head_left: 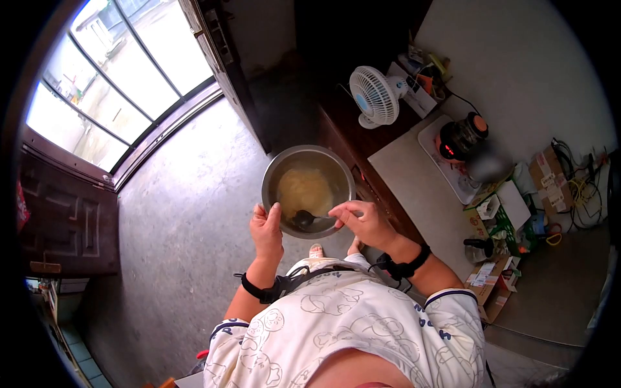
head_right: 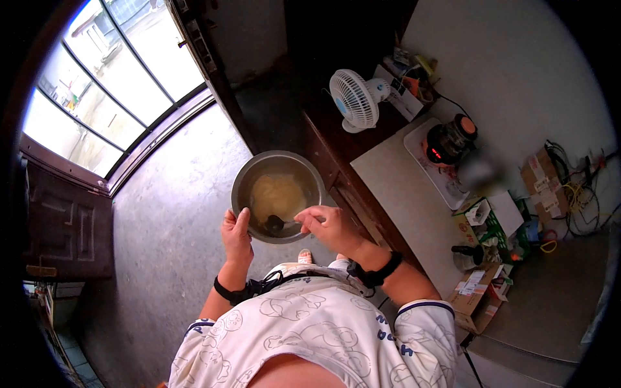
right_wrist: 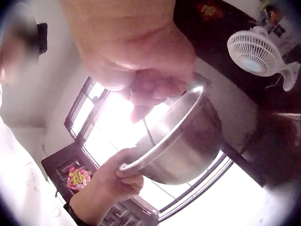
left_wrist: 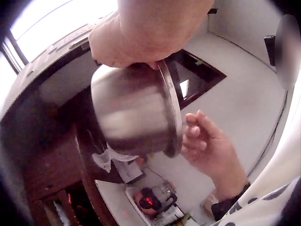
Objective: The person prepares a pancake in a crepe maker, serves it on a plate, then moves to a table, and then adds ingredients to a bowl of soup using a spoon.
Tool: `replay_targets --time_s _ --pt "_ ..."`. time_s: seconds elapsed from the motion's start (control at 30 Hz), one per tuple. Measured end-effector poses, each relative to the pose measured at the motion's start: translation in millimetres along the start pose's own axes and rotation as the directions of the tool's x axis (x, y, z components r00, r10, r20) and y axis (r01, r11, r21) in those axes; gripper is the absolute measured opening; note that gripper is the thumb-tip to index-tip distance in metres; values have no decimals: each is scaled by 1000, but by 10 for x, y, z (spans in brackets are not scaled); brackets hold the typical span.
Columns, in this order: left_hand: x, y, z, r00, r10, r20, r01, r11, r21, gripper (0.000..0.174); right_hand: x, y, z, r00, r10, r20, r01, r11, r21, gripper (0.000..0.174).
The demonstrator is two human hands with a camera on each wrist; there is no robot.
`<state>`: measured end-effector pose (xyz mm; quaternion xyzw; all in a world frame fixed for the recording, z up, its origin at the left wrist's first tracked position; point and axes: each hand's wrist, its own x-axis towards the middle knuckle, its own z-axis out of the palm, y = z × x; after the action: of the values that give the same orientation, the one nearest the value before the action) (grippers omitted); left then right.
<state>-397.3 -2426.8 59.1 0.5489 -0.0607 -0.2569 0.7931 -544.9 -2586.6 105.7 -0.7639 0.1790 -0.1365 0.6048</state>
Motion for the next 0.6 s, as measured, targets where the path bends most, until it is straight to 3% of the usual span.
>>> replay_targets --time_s 0.07,0.2,0.3,0.43,0.5,0.6 --pt "-3 4 5 1000 14 9 -13 1000 -11 6 13 -8 28 1000 -8 -3 8 995 -96 19" --pt "0 9 19 998 59 -12 -59 997 -49 7 43 39 -139 998 30 -48 -34 995 -96 20" --pt "-6 21 -31 999 35 -9 -35 999 -25 7 67 58 -246 994 50 -95 -73 965 -250 22" --pt "25 -34 -59 998 67 5 -67 997 -43 7 89 -49 -205 990 16 -141 -55 960 -273 21" --pt "15 -25 -38 998 69 -4 -70 996 -55 8 80 -20 -60 991 -88 -104 78 992 -101 21" --pt "-2 -5 -49 999 43 -7 -43 999 -23 7 57 -11 153 999 -51 13 51 999 17 20"
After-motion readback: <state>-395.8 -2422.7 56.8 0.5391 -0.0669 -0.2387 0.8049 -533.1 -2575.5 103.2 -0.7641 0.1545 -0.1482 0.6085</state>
